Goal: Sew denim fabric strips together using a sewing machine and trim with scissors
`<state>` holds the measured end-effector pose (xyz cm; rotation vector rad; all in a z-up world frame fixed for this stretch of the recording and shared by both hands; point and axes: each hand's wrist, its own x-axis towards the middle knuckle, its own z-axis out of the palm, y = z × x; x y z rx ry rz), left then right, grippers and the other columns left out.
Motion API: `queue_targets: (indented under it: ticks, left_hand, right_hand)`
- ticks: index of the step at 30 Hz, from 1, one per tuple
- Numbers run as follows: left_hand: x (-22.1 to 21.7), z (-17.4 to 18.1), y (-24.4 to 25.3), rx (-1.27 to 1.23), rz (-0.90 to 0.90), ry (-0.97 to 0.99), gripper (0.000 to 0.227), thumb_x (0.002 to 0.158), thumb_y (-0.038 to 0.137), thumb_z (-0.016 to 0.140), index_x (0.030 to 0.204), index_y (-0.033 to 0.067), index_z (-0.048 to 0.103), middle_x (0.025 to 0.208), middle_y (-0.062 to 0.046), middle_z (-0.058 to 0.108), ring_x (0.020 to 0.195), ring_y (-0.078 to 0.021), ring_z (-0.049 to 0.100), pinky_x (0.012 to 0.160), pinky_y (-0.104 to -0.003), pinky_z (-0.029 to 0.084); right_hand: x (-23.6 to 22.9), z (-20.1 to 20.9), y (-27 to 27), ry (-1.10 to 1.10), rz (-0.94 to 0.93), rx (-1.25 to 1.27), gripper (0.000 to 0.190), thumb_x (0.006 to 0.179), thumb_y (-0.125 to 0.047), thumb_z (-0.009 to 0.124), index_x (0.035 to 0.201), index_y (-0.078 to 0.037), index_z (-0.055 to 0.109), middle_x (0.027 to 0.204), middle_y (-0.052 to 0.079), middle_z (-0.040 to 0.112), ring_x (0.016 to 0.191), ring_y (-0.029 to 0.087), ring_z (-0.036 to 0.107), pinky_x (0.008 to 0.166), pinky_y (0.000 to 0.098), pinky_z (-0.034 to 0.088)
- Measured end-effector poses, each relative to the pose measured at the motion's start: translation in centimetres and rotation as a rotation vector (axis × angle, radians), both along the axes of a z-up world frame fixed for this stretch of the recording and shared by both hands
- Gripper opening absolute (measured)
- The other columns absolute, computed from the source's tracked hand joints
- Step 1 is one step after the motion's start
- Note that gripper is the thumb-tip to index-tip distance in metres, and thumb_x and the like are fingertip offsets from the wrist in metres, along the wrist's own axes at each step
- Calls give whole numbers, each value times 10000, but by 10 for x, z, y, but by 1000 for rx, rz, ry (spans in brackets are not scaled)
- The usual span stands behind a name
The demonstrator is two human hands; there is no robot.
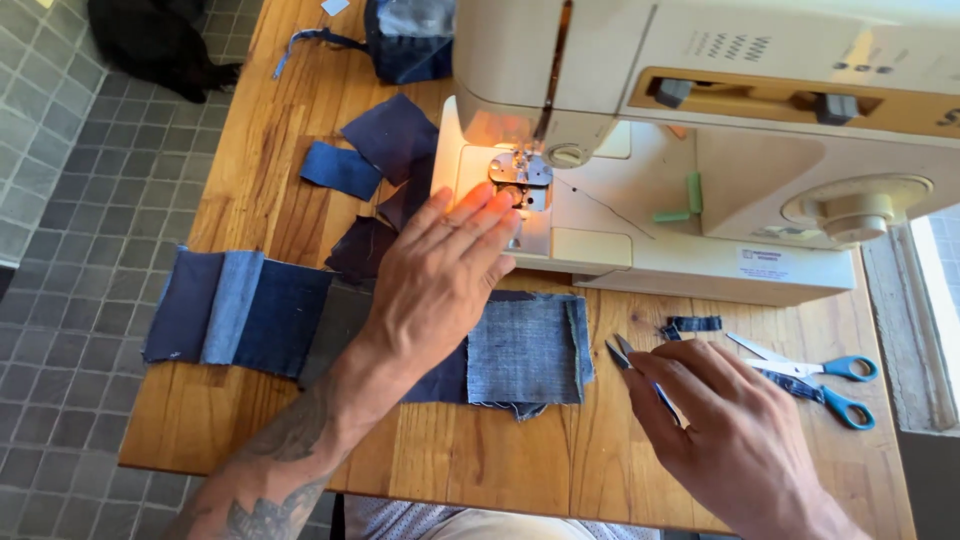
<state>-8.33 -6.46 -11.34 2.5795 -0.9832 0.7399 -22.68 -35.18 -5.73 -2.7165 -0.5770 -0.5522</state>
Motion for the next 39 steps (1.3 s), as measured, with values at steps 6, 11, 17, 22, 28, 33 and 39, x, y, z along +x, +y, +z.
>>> queue_targets:
  ticks: [6, 11, 17, 22, 28, 33, 39]
  left_hand:
    - [-1, -13, 3, -93, -20, -63, 539, 1042, 185, 968, 1528, 55, 775, 1530, -176, 802, 1473, -360, 748, 1311, -501, 559]
    - [-6, -8, 3, -168, -56, -158, 302, 1093, 67, 925, 1388, 29, 869, 1425, -174, 861, 1382, -358, 808, 1234, -487, 623]
    - [-6, -6, 8, -229, -70, -152, 311, 1088, -13, 918, 1392, 32, 865, 1423, -188, 857, 1379, -370, 812, 1249, -498, 611]
    - [-2, 14, 14, -254, -112, -115, 271, 1205, 31, 635, 1296, 6, 889, 1405, -169, 855, 1375, -364, 796, 1221, -498, 606]
    - [8, 26, 14, -289, -123, -110, 337, 1206, 35, 568, 1208, 15, 903, 1356, -169, 869, 1314, -358, 844, 1172, -473, 641]
    - [21, 19, 14, -278, -117, -99, 311, 1207, 92, 587, 1228, 48, 894, 1355, -126, 864, 1289, -312, 856, 1120, -440, 660]
    - [34, 21, 13, -315, -41, -44, 364, 1166, 406, 745, 1262, 63, 820, 1305, -163, 823, 1245, -360, 829, 1109, -525, 651]
  right_hand:
    - [42, 27, 18, -87, 93, 19, 53, 1082, -143, 812, 1071, -91, 806, 1000, 28, 786, 819, 252, 718, 748, 395, 600]
    - [86, 27, 38, -67, 191, 74, 44, 1085, -85, 781, 1093, -54, 811, 1054, 51, 820, 863, 251, 739, 805, 389, 618]
    - [132, 12, 57, -90, 180, 131, 24, 1121, -99, 776, 1129, -77, 784, 1036, 76, 771, 849, 315, 680, 785, 442, 584]
    - [146, -2, 53, -100, 225, 56, 265, 1080, -225, 834, 1293, -74, 789, 996, 61, 657, 827, 276, 636, 779, 409, 590]
    - [158, -16, 43, -72, 232, 65, 236, 1049, -270, 854, 1245, -139, 840, 986, -10, 714, 827, 201, 681, 771, 383, 597]
    - [158, -32, 38, -40, 116, 100, 276, 962, -330, 934, 1210, -229, 869, 836, -49, 731, 650, 120, 646, 609, 359, 566]
    - [149, -8, 30, 457, -162, 460, 189, 977, -304, 879, 884, -140, 869, 858, -23, 779, 875, 128, 722, 802, 326, 543]
